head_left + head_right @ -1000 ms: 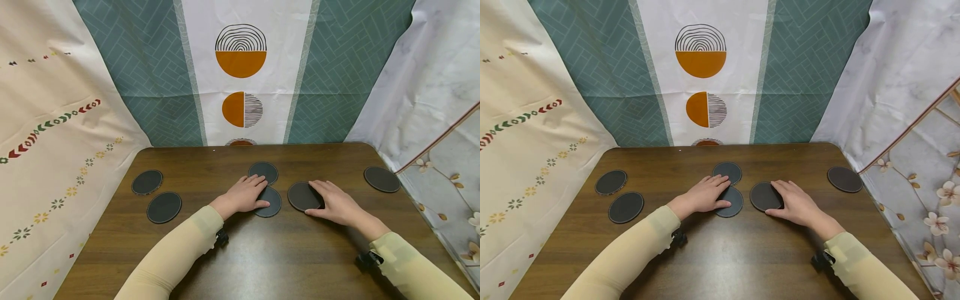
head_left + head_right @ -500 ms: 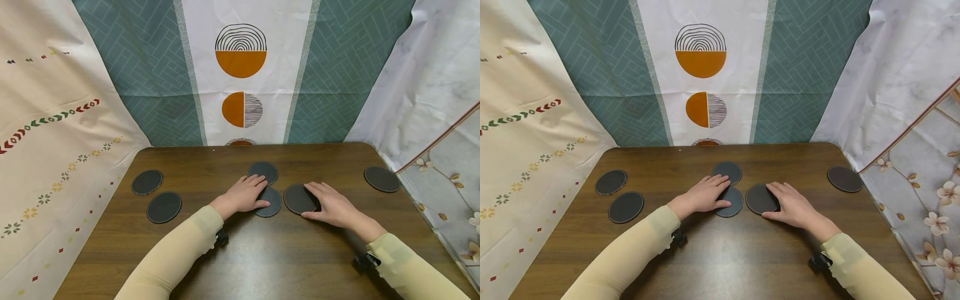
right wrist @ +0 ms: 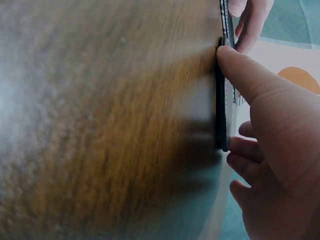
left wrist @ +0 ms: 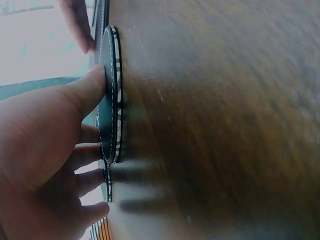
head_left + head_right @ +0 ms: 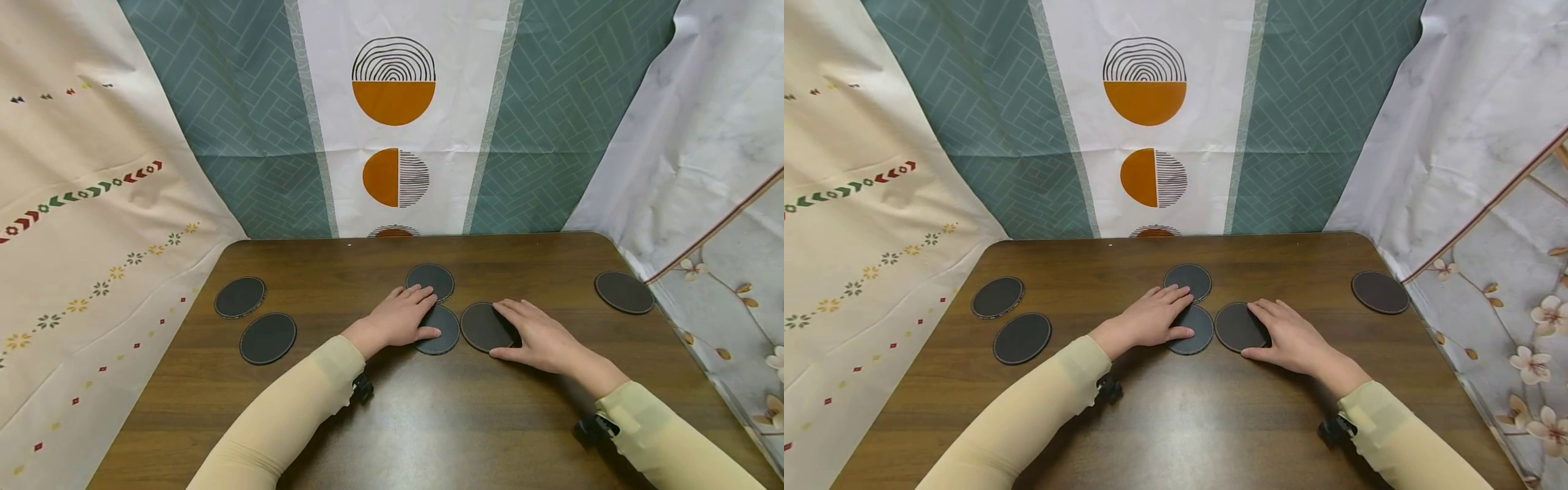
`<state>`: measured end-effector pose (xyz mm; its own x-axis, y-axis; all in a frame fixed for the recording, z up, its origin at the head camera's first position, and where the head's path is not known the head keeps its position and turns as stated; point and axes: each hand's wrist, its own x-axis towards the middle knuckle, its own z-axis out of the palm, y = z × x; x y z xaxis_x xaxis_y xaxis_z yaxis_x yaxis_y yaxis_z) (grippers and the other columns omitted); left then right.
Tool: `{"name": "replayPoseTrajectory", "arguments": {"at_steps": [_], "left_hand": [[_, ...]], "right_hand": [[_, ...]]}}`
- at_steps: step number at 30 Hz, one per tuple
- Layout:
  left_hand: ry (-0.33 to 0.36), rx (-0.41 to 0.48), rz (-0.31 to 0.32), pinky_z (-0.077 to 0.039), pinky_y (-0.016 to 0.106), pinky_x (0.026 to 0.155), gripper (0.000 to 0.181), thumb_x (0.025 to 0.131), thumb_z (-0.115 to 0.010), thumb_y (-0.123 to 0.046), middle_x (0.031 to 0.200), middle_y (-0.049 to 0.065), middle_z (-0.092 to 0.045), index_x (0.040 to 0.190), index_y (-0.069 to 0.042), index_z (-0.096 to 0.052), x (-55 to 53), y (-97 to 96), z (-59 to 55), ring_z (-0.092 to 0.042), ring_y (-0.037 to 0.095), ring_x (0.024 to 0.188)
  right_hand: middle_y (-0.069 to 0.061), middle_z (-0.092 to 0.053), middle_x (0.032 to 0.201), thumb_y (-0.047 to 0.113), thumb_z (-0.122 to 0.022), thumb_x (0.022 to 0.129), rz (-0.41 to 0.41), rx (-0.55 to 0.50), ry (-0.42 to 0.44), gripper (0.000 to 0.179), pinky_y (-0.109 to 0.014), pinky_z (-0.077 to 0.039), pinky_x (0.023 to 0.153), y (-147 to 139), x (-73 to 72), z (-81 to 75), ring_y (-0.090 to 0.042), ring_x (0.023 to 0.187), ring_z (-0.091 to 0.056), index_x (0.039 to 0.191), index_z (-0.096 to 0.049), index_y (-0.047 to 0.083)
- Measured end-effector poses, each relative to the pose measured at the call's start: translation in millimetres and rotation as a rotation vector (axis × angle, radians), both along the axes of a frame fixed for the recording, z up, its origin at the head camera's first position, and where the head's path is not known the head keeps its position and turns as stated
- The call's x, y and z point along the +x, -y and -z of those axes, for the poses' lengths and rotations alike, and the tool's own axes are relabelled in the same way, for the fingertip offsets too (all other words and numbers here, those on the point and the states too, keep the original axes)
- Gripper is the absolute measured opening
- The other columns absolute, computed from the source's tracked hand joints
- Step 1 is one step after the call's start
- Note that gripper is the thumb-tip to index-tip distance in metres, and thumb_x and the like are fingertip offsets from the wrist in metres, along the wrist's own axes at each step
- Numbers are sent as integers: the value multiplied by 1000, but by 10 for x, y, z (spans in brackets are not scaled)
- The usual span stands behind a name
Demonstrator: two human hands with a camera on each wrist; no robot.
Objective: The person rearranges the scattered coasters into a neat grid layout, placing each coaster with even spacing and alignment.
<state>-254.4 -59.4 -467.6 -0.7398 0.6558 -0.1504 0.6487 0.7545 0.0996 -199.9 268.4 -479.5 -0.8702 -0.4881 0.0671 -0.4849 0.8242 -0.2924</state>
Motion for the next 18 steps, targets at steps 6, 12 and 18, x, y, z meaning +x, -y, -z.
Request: {"name": "replayPoseTrajectory", "arguments": {"at_steps": [6, 12, 18], "left_hand": [[6, 1, -4, -21, 53, 134, 83, 110, -57, -64, 180, 5, -32, 173, -14, -39, 7, 4, -7, -26, 29, 167], [-1, -1, -2, -22, 53, 134, 83, 110, -57, -64, 180, 5, -32, 173, -14, -39, 1, 4, 13, -26, 29, 167], [0, -2, -4, -22, 53, 134, 83, 110, -57, -64, 180, 5, -32, 173, -13, -39, 11, -1, -3, -26, 30, 167]], "right_hand": [[-26, -54, 160, 63, -85, 93, -3, 1, -4, 98, -67, -35, 124, -1, 13, 1, -53, 151, -46, 160, -54, -2], [-26, -53, 160, 63, -84, 93, -4, 10, -10, 98, -67, -36, 124, -4, 21, 7, -54, 151, -45, 160, -54, -2], [-26, -54, 159, 62, -85, 93, -17, 14, -32, 97, -66, -34, 125, -1, 31, 8, -53, 150, -46, 159, -55, -3]]}}
